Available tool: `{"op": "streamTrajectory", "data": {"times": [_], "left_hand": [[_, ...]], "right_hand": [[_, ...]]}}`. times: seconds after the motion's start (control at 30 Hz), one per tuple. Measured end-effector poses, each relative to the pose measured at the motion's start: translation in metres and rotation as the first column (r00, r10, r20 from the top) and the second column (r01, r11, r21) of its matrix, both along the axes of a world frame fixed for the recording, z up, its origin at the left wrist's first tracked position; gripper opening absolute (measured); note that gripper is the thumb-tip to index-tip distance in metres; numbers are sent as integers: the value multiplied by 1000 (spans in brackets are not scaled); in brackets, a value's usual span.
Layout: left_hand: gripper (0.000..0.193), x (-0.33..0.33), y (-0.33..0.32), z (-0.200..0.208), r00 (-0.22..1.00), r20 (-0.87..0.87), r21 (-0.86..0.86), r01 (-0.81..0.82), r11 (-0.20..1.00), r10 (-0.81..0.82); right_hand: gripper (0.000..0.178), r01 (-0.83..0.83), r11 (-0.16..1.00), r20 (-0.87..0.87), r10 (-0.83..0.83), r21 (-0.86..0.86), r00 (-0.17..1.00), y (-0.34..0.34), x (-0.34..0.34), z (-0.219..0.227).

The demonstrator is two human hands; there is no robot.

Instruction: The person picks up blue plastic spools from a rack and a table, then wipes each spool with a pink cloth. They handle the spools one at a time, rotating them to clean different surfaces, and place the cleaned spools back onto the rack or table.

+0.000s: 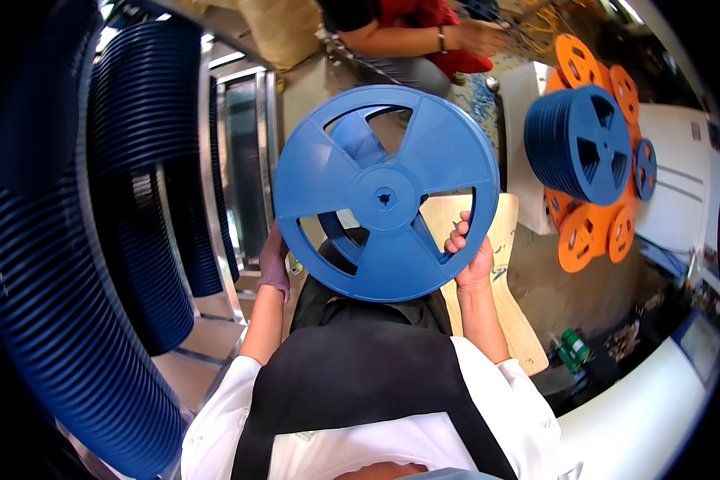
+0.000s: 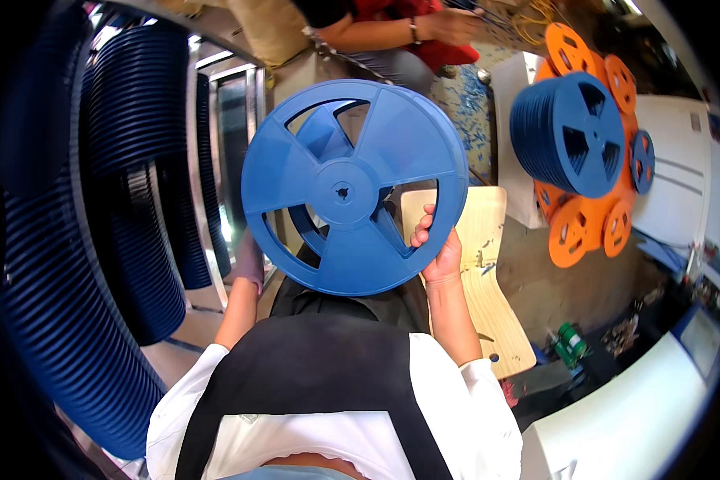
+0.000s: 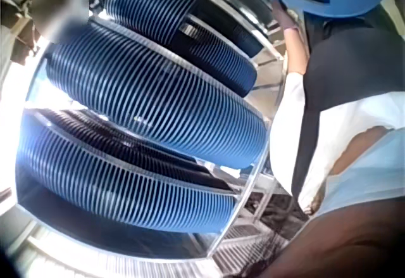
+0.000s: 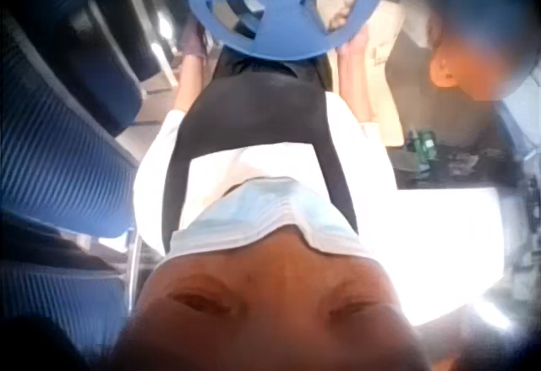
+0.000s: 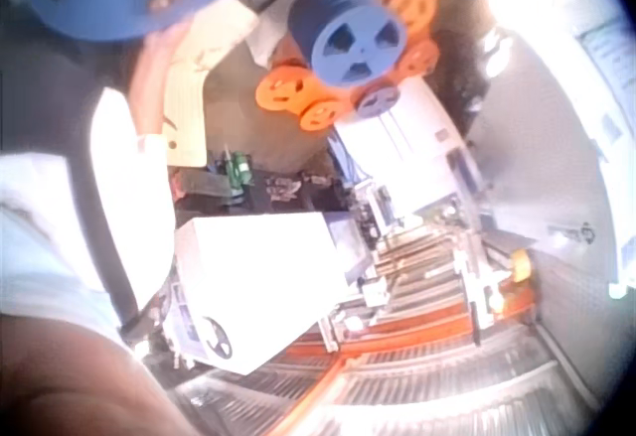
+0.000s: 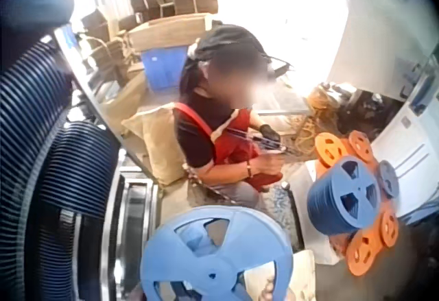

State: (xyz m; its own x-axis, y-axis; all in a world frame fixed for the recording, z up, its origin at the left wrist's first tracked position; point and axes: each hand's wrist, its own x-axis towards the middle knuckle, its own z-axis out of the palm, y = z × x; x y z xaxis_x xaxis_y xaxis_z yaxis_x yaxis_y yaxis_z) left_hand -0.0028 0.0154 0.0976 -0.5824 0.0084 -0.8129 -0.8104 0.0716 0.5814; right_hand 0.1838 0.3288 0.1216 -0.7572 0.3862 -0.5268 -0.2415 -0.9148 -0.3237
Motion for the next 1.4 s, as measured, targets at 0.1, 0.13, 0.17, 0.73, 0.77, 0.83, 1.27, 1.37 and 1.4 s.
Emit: {"op": "streamTrajectory", "data": {"times": [0.1, 0.13, 0.17, 0.73, 0.77, 0.83, 1.27, 1.37, 1.4], "left_hand": [[63, 3, -19, 16, 969, -204, 102, -121, 987, 140], [59, -2, -22, 22, 962, -213, 89, -158, 983, 173], [59, -4, -24, 30, 942, -286, 96, -154, 983, 175], [51, -33, 13, 111, 370, -714, -574, 178, 799, -595], [59, -32, 27, 113, 417, -600, -635, 271, 723, -683], [76, -24, 65, 111, 641, -448, -491, 407, 771, -623], [77, -37, 30, 60, 954, 300, 895, -283, 344, 6], [77, -36, 20, 49, 941, 335, 928, -340, 151, 54], [77, -35, 22, 51, 938, 340, 928, -345, 142, 61]], "right_hand": [[39, -70, 997, -80, 68, -31, 995, -8, -21, 2], [40, -85, 996, -98, 81, -40, 992, -11, -28, 5], [39, -97, 994, -101, 91, -59, 991, -13, -35, 7], [37, -77, 978, -65, 66, -193, 996, -35, -80, -2], [39, -87, 986, -11, 86, -140, 996, -39, -82, 3], [45, -162, 987, 72, 163, -7, 984, -52, -97, 30], [74, -391, 692, 367, 192, 607, 910, -32, -75, 75], [69, -345, 750, 418, 101, 564, 903, -13, -56, 61], [69, -304, 777, 409, 66, 551, 910, -10, -52, 60]]}}
